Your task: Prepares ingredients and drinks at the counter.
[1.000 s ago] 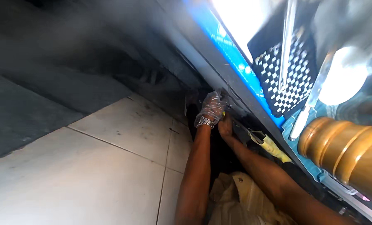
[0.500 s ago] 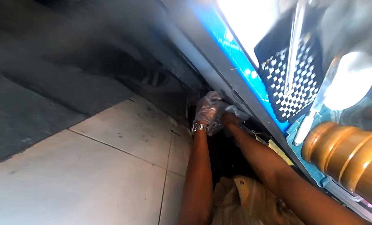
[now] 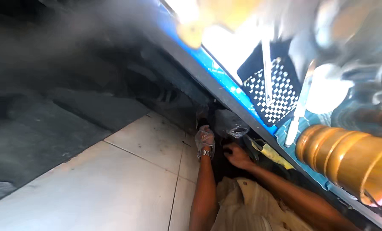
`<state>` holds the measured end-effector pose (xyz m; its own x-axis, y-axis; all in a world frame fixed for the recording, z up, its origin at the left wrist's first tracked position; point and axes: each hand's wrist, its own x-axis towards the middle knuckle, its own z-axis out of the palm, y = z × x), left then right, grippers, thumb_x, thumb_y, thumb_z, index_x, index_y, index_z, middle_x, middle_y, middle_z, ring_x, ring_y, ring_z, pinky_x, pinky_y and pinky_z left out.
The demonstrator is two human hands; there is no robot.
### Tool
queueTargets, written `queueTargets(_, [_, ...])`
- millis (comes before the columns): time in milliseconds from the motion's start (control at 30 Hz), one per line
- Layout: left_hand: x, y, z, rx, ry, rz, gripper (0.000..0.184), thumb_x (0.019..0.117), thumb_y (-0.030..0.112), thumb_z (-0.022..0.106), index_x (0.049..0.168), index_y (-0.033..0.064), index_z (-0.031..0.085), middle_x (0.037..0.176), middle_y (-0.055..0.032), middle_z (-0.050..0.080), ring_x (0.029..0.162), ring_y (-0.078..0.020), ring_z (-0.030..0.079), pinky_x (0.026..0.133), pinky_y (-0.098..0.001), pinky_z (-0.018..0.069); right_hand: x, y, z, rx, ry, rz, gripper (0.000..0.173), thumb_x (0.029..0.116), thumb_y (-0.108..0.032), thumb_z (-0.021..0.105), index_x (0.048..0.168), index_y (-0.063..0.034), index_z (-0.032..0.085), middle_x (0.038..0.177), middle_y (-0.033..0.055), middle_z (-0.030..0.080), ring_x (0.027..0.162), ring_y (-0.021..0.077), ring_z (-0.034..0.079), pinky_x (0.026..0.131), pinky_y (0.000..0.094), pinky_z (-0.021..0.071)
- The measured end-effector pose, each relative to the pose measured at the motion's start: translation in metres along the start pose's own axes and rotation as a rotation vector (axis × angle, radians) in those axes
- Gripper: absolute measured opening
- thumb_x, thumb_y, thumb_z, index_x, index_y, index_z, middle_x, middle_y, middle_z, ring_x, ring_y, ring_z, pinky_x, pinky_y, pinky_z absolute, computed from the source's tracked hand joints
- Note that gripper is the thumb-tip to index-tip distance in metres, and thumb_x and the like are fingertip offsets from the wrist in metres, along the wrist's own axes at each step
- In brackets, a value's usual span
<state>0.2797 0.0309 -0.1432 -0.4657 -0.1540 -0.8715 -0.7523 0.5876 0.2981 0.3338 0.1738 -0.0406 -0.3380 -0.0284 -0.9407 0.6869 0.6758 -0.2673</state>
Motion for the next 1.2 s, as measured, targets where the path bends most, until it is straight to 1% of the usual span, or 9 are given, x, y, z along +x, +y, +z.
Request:
queueTargets(67, [-0.008,0.017,-0.007,0.027,-0.028,0.058,0.035,0.1019,0.025,0.058,0.135,0.0161,0.063,0.124,-0.0125,0.07,0.116,-0.0313,0.066,0.101,-0.0564,0.0506,-0.046,0.019,-0.016,0.18,-0.061,-0.014,0.041,0.1024,-0.022,0.06,0.141,-0.0077,0.06,0.14,0.013,0.061,0.126,0.0219,0.061,0.109,0.0398,0.0494])
queueTargets(200, [-0.025,0.042,-0.019,0.094,-0.008,0.136,0.034,0.1014,0.029,0.057,0.133,0.0192,0.065,0.121,-0.0128,0.071,0.112,-0.0329,0.067,0.096,-0.0589,0.0518,-0.119,0.066,-0.037,1.188,0.155,0.409,0.038,0.1071,-0.014,0.048,0.14,0.0045,0.048,0.126,0.0198,0.067,0.108,0.0246,0.07,0.095,0.0365,0.0573])
queueTargets(333, [-0.048,0.081,-0.052,0.027,0.06,0.167,0.034,0.1034,0.027,0.054,0.134,0.0161,0.065,0.125,-0.0117,0.07,0.117,-0.0278,0.066,0.103,-0.0518,0.0504,-0.13,0.087,-0.05,1.891,0.579,0.244,0.028,0.1005,-0.005,0.041,0.127,0.0032,0.046,0.114,0.0217,0.064,0.098,0.0291,0.071,0.085,0.0408,0.0617])
queueTargets(433, [-0.068,0.1,-0.074,-0.068,0.163,0.199,0.033,0.1032,0.024,0.055,0.133,0.0138,0.065,0.124,-0.0102,0.07,0.117,-0.0247,0.065,0.103,-0.0489,0.0504,-0.126,0.078,-0.054,2.148,0.728,0.136,0.031,0.0982,-0.001,0.037,0.128,-0.0016,0.045,0.117,0.0183,0.06,0.101,0.0284,0.068,0.086,0.0424,0.0607])
queueTargets(600, [-0.105,0.136,-0.116,-0.079,0.445,0.357,0.032,0.1018,0.016,0.053,0.13,0.008,0.065,0.124,-0.011,0.071,0.118,-0.0257,0.066,0.103,-0.0499,0.0497,-0.121,0.076,-0.049,2.202,0.827,0.089,0.033,0.1035,-0.003,0.039,0.136,-0.0025,0.044,0.127,0.0167,0.058,0.11,0.0265,0.065,0.09,0.0407,0.0586])
queueTargets(833, [-0.139,0.187,-0.131,-0.096,0.694,0.671,0.024,0.0995,0.01,0.058,0.118,0.0038,0.072,0.12,-0.0157,0.072,0.114,-0.0271,0.068,0.101,-0.0441,0.0524,-0.124,0.055,-0.059,2.163,0.994,0.296,0.031,0.1048,-0.001,0.043,0.136,0.001,0.044,0.119,0.0171,0.055,0.097,0.0209,0.063,0.082,0.0316,0.0578])
queueTargets(967, [-0.158,0.223,-0.124,-0.055,0.619,0.854,0.021,0.0991,0.012,0.059,0.111,0.005,0.074,0.12,-0.0157,0.071,0.117,-0.0271,0.066,0.104,-0.0432,0.051,-0.125,0.052,-0.053,2.105,1.052,0.374,0.033,0.1027,0.001,0.051,0.135,0.0026,0.045,0.115,0.0161,0.054,0.091,0.0185,0.061,0.076,0.0293,0.0565])
queueTargets(1067, [-0.173,0.259,-0.113,-0.048,0.518,0.957,0.021,0.0968,0.009,0.059,0.11,0.0047,0.074,0.113,-0.0146,0.073,0.107,-0.0269,0.07,0.097,-0.0457,0.0543,-0.121,0.055,-0.044,2.084,1.076,0.389,0.028,0.102,-0.003,0.057,0.129,0.0031,0.05,0.108,0.0135,0.057,0.085,0.0159,0.06,0.072,0.0278,0.0555])
queueTargets(1200, [-0.182,0.305,-0.094,0.006,0.177,0.886,0.045,0.0954,0.023,0.067,0.139,0.013,0.058,0.122,-0.0095,0.07,0.098,-0.0219,0.07,0.088,-0.0467,0.0577,-0.122,0.057,-0.032,2.05,1.043,0.423,0.027,0.1022,-0.013,0.062,0.124,0.0029,0.058,0.098,0.01,0.063,0.078,0.0112,0.061,0.07,0.0241,0.0546])
